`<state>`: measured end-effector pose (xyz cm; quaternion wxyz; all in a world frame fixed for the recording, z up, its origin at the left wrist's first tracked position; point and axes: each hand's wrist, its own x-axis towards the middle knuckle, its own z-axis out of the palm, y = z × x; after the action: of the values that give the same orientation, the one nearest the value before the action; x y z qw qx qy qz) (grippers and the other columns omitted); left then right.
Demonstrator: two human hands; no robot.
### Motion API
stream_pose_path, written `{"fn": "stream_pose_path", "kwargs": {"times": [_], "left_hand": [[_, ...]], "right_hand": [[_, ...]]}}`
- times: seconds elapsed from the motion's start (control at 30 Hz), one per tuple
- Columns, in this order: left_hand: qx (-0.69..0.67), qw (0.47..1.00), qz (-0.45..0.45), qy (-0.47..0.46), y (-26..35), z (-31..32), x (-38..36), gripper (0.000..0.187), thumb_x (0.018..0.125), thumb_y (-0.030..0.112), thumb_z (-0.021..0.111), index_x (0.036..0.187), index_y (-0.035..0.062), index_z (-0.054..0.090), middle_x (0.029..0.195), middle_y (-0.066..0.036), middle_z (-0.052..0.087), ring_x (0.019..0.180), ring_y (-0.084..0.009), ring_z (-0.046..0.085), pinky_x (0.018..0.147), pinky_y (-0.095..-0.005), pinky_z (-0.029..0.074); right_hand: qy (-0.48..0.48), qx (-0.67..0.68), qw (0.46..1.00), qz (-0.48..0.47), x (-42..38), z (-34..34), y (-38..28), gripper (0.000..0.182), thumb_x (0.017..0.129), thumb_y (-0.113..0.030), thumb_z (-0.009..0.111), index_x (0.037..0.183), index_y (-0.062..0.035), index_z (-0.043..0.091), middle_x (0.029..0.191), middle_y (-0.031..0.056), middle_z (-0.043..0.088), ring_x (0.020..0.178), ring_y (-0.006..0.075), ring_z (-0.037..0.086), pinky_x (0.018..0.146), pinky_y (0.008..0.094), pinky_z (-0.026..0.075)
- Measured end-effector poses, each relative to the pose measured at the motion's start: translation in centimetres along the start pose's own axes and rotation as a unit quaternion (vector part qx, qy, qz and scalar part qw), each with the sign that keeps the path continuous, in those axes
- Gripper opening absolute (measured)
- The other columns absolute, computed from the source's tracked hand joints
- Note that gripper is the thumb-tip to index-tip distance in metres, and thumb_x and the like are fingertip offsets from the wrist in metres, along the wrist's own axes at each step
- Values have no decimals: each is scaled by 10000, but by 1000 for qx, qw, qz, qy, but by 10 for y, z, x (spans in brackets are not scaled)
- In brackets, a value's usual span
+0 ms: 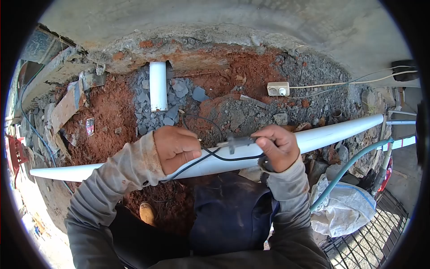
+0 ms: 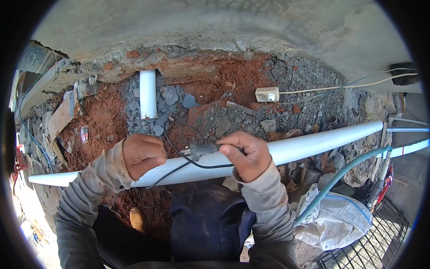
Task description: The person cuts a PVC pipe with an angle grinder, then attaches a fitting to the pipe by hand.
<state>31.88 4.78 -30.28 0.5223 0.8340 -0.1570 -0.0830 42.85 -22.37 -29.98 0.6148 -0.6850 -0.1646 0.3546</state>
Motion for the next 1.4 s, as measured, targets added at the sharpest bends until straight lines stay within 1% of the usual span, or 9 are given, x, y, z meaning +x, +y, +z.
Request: {"fn": "stream_pose_path", "kwargs": {"times": [0.13, 0.2, 0.23, 0.33, 0.47, 0.7, 0.97, 1.23, 1.4], "left_hand": [[18, 992, -99, 75, -56, -33, -36, 343, 892, 223, 548, 622, 14, 512, 565, -68, 509, 541, -175, 535, 520, -300, 410], [-45, 924, -375, 62, -60, -42, -40, 335, 892, 243, 564, 650, 12, 566, 565, -33, 540, 546, -103, 540, 516, -245, 425], [-42, 922, -380, 64, -60, -40, -42, 335, 892, 243, 564, 650, 12, 566, 565, -33, 540, 546, -103, 540, 516, -245, 425], [-159, 937, -209, 229, -53, -6, -22, 274, 873, 222, 601, 706, 5, 617, 563, -19, 563, 489, -80, 527, 466, -211, 420], [-42, 941, -335, 1, -7, -20, -5, 154, 848, 142, 628, 837, -11, 637, 701, -50, 624, 601, -83, 581, 529, -217, 458], [-275, 942, -150, 120, 34, 20, 6, 219, 836, 201, 641, 883, -13, 621, 661, -63, 619, 566, -112, 594, 523, -241, 475], [-38, 989, -90, 106, 45, 19, 9, 196, 825, 214, 654, 857, 22, 625, 655, -87, 595, 555, -168, 597, 498, -273, 448], [7, 997, 33, 74, 41, 18, 7, 124, 808, 160, 652, 840, 44, 624, 636, -93, 570, 553, -248, 579, 488, -335, 440], [52, 989, 35, 137, 37, 19, 4, 150, 850, 159, 603, 841, 9, 614, 634, -81, 580, 538, -213, 584, 483, -308, 459]], "right_hand": [[82, 28, 995, -48, -4, -21, 12, 215, 862, -190, 619, 937, 12, 622, 768, 24, 582, 683, 69, 505, 629, 209, 402], [52, -37, 994, -85, -4, -2, 13, 240, 860, -217, 626, 948, 6, 614, 752, 2, 552, 675, 53, 472, 630, 203, 383], [47, -32, 995, -85, -3, -1, 16, 240, 860, -217, 626, 948, 6, 614, 752, 2, 552, 675, 53, 472, 630, 203, 383], [53, 28, 994, -90, -3, -5, 22, 275, 847, -245, 644, 933, 14, 614, 742, 0, 539, 678, 58, 472, 619, 202, 376], [48, 53, 992, -101, -6, -6, 22, 307, 836, -277, 656, 927, 12, 604, 759, 10, 548, 676, 64, 480, 629, 204, 387], [58, -39, 973, -220, -6, 8, 15, 287, 804, -231, 691, 927, 11, 597, 717, 30, 541, 632, 94, 488, 575, 220, 383], [-31, -121, 961, -247, -2, 17, 13, 202, 761, -86, 693, 912, -12, 580, 761, 134, 618, 603, 225, 571, 530, 300, 442], [-213, -168, 959, -81, 1, 18, 1, 331, 894, -306, 540, 939, 16, 598, 717, 131, 597, 598, 247, 576, 566, 324, 453], [-211, -128, 961, -123, 1, 25, 9, 352, 912, -323, 508, 903, 15, 605, 700, 130, 582, 597, 243, 574, 560, 314, 445]]}}
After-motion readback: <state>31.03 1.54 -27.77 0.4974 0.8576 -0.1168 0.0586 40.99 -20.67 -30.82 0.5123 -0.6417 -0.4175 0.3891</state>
